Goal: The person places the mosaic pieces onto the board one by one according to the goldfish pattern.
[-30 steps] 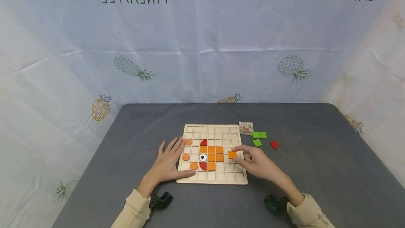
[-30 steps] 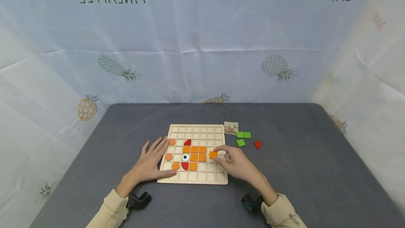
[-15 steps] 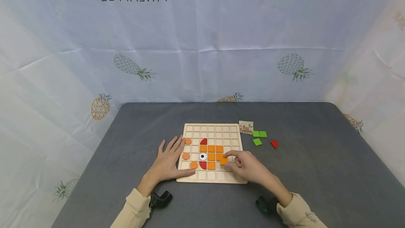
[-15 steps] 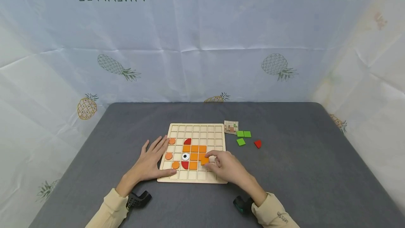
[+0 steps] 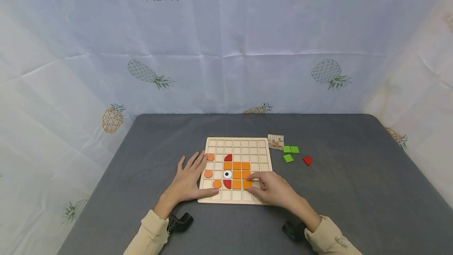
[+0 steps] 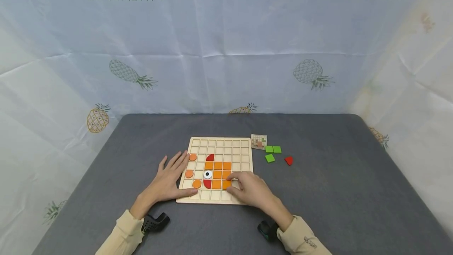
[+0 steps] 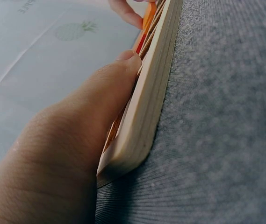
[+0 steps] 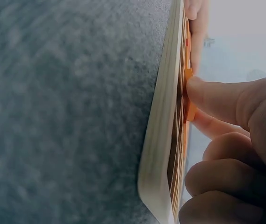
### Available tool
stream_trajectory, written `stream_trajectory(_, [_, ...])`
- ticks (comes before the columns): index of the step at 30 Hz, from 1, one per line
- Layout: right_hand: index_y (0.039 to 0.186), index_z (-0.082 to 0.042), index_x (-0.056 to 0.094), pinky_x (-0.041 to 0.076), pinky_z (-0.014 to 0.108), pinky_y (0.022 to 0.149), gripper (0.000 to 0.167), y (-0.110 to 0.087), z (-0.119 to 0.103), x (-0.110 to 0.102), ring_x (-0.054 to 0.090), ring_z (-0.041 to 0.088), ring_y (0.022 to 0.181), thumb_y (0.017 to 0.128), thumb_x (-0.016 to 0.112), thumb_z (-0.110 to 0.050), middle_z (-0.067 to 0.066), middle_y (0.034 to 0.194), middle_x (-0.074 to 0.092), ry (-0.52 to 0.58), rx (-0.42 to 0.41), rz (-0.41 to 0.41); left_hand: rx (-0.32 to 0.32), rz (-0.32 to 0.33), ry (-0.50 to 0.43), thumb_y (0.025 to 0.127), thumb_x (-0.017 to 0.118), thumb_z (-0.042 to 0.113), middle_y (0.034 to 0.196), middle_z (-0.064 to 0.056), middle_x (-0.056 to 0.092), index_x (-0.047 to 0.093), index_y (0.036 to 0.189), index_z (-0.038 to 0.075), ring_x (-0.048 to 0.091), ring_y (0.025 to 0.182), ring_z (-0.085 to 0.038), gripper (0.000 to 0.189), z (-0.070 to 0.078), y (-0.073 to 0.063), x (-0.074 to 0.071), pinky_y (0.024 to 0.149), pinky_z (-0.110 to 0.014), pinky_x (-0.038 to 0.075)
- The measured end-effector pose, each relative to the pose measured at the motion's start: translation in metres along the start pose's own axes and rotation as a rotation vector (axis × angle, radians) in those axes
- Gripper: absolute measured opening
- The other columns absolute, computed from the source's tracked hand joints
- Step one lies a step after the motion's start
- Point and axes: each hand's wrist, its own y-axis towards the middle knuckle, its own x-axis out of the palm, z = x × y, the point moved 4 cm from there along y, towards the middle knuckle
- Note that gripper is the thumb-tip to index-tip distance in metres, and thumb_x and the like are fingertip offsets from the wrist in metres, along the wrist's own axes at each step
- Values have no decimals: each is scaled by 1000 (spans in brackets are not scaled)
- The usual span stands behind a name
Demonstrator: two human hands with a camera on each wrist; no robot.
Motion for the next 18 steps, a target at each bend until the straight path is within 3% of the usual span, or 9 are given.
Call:
stream_trajectory(7, [116,-12,78,18,18,44,26,1,-3,1,24,0,43,91,77,-18,-13,51,33,-83,25,54,-1,1,8,76,62,82,172,-10,20,22,164,10,19,160,-36,120,1,0,-1,121,-73,4])
stream_trajectory(18, [116,-14,78,18,18,45,27,2,-4,4,25,0,44,89,79,-19,-14,52,35,-112,19,70,5,5,5,77,63,80,172,-11,21,23,164,9,20,159,-36,119,2,-1,-2,120,-74,5])
